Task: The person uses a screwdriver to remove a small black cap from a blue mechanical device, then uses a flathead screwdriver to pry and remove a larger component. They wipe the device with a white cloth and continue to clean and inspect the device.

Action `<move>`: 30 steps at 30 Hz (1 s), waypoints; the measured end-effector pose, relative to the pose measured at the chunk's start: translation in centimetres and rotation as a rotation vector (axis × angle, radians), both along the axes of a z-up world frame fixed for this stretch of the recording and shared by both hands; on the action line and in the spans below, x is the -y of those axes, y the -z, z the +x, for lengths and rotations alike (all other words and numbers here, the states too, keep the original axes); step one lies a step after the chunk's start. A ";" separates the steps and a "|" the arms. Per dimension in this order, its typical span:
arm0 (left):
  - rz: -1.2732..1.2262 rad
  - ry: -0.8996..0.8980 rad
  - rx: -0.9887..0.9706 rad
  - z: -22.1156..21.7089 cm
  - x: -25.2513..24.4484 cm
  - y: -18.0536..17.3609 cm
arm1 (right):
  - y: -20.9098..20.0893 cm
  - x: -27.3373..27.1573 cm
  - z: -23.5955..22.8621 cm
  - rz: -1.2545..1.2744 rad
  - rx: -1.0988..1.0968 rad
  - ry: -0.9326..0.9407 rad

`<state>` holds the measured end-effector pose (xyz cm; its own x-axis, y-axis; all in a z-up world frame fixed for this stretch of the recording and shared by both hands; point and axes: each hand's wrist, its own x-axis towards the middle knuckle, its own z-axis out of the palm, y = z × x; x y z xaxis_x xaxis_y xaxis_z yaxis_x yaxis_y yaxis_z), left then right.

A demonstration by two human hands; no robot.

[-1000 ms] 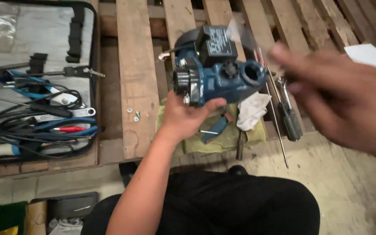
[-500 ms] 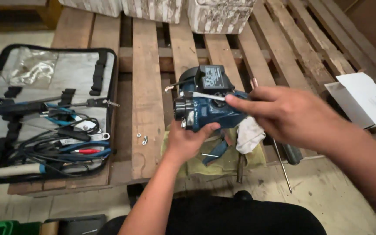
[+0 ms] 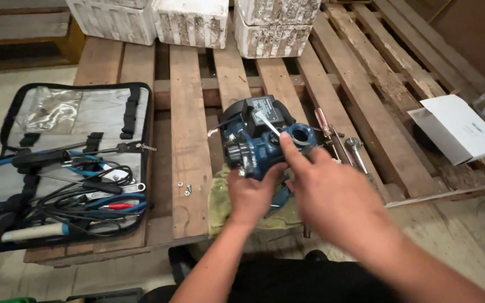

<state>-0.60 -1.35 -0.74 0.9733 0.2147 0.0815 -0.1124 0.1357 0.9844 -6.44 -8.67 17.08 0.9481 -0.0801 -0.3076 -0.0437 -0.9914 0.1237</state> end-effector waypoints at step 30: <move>0.047 0.389 0.003 2.2 -4.8 -0.5 | 2.8 13.3 9.2 -0.011 0.336 -0.771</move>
